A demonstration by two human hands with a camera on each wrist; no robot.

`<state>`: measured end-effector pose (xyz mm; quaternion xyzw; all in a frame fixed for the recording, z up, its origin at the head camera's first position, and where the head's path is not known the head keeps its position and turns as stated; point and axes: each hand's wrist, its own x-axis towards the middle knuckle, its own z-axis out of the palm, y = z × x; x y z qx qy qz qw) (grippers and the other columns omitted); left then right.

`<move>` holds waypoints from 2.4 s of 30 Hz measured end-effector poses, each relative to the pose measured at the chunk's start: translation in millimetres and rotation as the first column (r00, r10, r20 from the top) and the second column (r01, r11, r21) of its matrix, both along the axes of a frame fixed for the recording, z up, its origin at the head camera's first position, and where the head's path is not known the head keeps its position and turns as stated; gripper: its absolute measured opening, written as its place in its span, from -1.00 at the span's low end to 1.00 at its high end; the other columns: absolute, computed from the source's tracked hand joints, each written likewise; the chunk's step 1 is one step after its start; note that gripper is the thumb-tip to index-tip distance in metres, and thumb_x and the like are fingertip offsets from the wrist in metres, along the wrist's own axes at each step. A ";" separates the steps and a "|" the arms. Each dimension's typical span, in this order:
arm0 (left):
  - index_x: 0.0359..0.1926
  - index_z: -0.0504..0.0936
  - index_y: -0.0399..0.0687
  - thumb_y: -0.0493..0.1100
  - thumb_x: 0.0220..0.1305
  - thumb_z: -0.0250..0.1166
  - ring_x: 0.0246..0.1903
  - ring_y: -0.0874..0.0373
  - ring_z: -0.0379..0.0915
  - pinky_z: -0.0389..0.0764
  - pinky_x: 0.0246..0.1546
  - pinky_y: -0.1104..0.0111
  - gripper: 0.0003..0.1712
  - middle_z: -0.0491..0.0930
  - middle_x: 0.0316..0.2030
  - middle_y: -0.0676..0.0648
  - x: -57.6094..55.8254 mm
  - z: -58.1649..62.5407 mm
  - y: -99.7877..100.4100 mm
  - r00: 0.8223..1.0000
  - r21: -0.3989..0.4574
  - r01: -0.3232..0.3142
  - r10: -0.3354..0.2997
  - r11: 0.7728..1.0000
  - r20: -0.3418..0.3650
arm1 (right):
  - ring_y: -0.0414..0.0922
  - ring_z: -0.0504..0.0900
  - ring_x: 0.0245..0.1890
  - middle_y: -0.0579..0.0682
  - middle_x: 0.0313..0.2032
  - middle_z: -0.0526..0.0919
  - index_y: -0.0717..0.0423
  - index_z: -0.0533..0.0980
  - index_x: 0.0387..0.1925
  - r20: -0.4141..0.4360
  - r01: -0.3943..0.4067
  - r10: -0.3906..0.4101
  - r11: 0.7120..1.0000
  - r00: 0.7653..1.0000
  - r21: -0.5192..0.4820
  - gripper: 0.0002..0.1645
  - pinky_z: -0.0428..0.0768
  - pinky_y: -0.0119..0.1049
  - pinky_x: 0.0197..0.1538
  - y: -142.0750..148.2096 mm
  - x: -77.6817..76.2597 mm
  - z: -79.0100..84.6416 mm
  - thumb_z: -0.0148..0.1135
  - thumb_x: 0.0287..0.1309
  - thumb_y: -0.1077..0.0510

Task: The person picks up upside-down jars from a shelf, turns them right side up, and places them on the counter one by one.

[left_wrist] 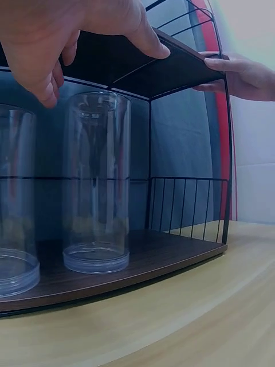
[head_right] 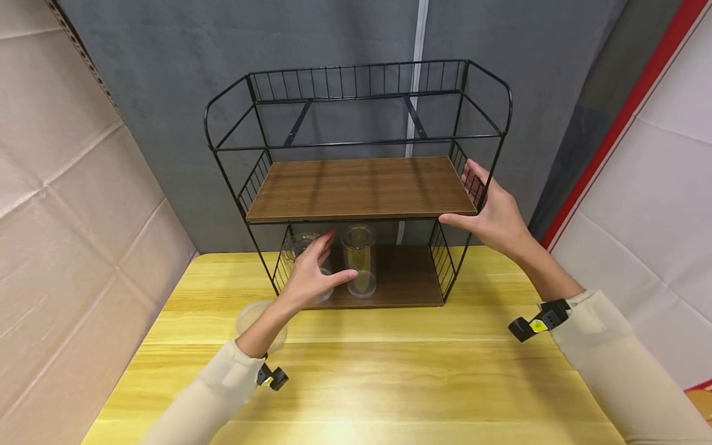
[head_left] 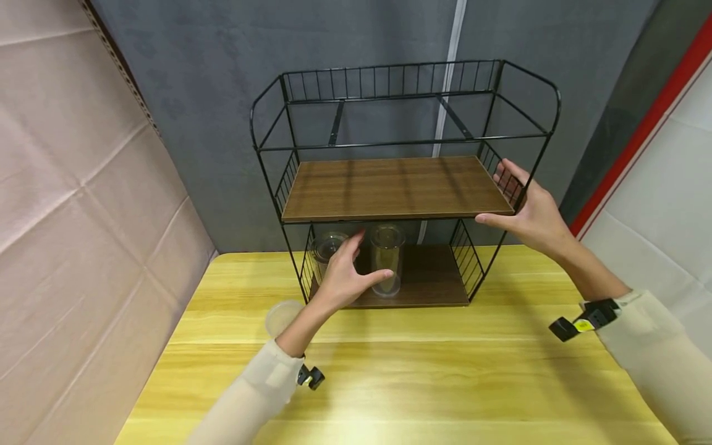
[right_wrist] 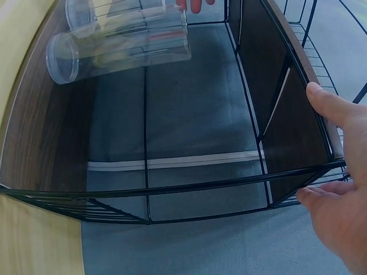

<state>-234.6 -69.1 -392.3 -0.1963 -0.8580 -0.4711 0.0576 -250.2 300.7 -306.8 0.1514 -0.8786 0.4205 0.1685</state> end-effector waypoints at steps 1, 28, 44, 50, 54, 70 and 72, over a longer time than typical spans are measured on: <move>0.66 0.18 -0.12 0.09 0.15 0.64 0.52 -0.25 0.24 0.43 0.45 -0.08 0.20 0.23 0.57 -0.28 -0.8 -0.2 2.2 1.000 -0.006 -0.003 0.003 1.000 -0.004 | 0.22 0.29 0.54 0.20 0.58 0.25 -0.02 -0.06 0.72 0.001 0.002 -0.002 1.000 1.000 0.001 0.40 0.28 -0.80 0.28 0.2 -0.1 -0.3 0.67 0.07 0.23; 0.65 0.15 -0.19 0.14 0.19 0.59 0.54 -0.25 0.18 0.35 0.50 -0.09 0.21 0.23 0.58 -0.28 -33.7 -10.9 47.4 0.992 0.048 -0.115 0.113 0.992 0.048 | 0.19 0.30 0.54 0.16 0.59 0.25 -0.04 -0.03 0.72 -0.011 -0.002 0.001 1.000 1.000 -0.013 0.40 0.29 -0.80 0.28 0.3 -0.1 -1.7 0.67 0.05 0.28; 0.58 0.26 -0.29 0.06 0.16 0.61 0.43 -0.24 0.37 0.44 0.44 -0.02 0.12 0.45 0.43 -0.30 -47.6 -23.7 55.1 0.987 0.020 -0.154 0.155 0.988 -0.031 | 0.18 0.30 0.54 0.15 0.60 0.24 -0.03 -0.02 0.71 -0.024 -0.017 0.016 0.999 1.000 -0.027 0.38 0.29 -0.78 0.30 0.1 -2.3 -4.3 0.66 0.04 0.32; 0.55 0.32 -0.28 0.03 0.16 0.62 0.40 -0.22 0.41 0.46 0.43 0.01 0.07 0.53 0.37 -0.26 -47.8 -24.0 54.8 0.986 0.023 -0.161 0.162 0.987 -0.042 | 0.17 0.31 0.53 0.16 0.59 0.24 -0.03 -0.01 0.71 -0.028 -0.013 0.013 1.000 1.000 -0.026 0.38 0.29 -0.78 0.29 0.2 -3.0 -4.9 0.66 0.04 0.32; 0.55 0.33 -0.26 0.04 0.15 0.63 0.39 -0.20 0.43 0.48 0.41 0.01 0.07 0.54 0.36 -0.24 -45.0 -22.9 55.0 0.985 0.037 -0.167 0.169 0.985 -0.041 | 0.16 0.31 0.53 0.17 0.59 0.24 0.00 -0.01 0.71 -0.031 -0.013 0.012 0.999 0.999 -0.031 0.38 0.29 -0.77 0.31 0.3 -2.9 -4.9 0.65 0.04 0.33; 0.58 0.33 -0.12 0.00 0.13 0.66 0.33 -0.14 0.48 0.52 0.34 -0.03 0.08 0.57 0.31 -0.19 -15.9 -17.2 46.6 0.988 0.152 -0.130 0.141 0.980 -0.062 | -0.09 0.33 0.52 0.20 0.58 0.25 -0.11 -0.03 0.71 -0.094 -0.041 0.031 0.994 0.995 -0.102 0.34 0.32 -0.73 0.30 -2.7 2.2 -13.6 0.57 0.10 0.42; 0.56 0.34 -0.15 0.00 0.11 0.67 0.31 -0.14 0.49 0.54 0.32 -0.03 0.07 0.57 0.30 -0.20 -11.9 -16.6 45.9 0.989 0.166 -0.123 0.134 0.978 -0.060 | -0.11 0.33 0.51 0.20 0.56 0.26 -0.12 -0.04 0.71 -0.107 -0.037 0.025 0.993 0.994 -0.113 0.34 0.34 -0.73 0.27 -3.1 5.6 -16.0 0.55 0.12 0.43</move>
